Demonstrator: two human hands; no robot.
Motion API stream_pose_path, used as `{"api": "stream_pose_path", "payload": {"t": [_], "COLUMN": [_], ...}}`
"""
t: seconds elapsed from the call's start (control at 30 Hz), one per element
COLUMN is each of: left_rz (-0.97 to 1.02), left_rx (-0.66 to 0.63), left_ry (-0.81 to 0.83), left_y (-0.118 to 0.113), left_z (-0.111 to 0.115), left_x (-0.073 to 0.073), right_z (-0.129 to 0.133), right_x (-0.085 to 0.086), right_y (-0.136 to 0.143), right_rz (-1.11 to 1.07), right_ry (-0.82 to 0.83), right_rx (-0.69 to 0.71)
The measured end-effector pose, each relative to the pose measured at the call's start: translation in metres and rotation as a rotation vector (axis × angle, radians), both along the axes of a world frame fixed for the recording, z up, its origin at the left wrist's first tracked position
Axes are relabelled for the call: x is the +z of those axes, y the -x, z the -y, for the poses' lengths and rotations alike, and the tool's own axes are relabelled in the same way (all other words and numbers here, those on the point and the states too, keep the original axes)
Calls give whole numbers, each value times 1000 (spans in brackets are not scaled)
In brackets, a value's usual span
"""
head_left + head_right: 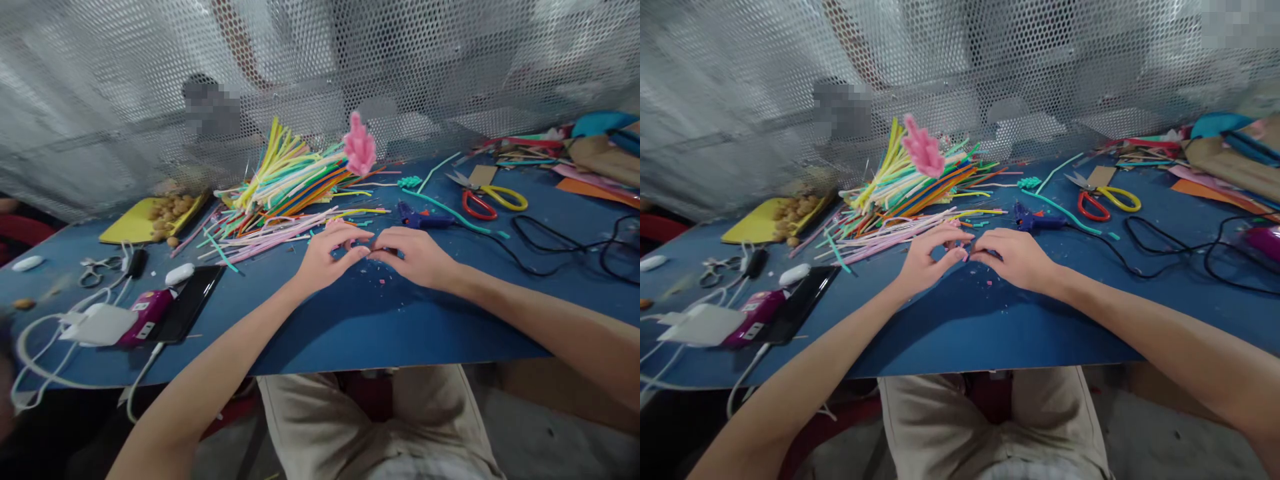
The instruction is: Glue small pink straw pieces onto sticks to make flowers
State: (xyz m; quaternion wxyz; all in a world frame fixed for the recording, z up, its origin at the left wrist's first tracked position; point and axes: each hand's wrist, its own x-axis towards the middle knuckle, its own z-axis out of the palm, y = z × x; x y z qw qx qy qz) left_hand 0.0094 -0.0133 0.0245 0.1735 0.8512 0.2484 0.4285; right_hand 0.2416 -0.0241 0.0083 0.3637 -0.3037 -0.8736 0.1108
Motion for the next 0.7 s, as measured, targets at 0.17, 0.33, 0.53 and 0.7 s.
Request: {"api": "stream_pose_path", "payload": {"t": [0.17, 0.33, 0.53, 0.7], "left_rz": [35, 379, 406, 231], "left_rx": [-62, -10, 180, 169], "left_ry": [143, 344, 388, 358], "left_y": [-3, -3, 3, 3], "left_z": [0, -1, -5, -1], "left_x": [-5, -6, -3, -3], "right_z": [-1, 3, 3, 2], "right_x": [-6, 2, 9, 9], "right_y": [5, 5, 0, -2], "right_rz": [119, -130, -698, -793], "right_ry": [81, 398, 1055, 1193], "right_rx": [-1, -4, 270, 355]}}
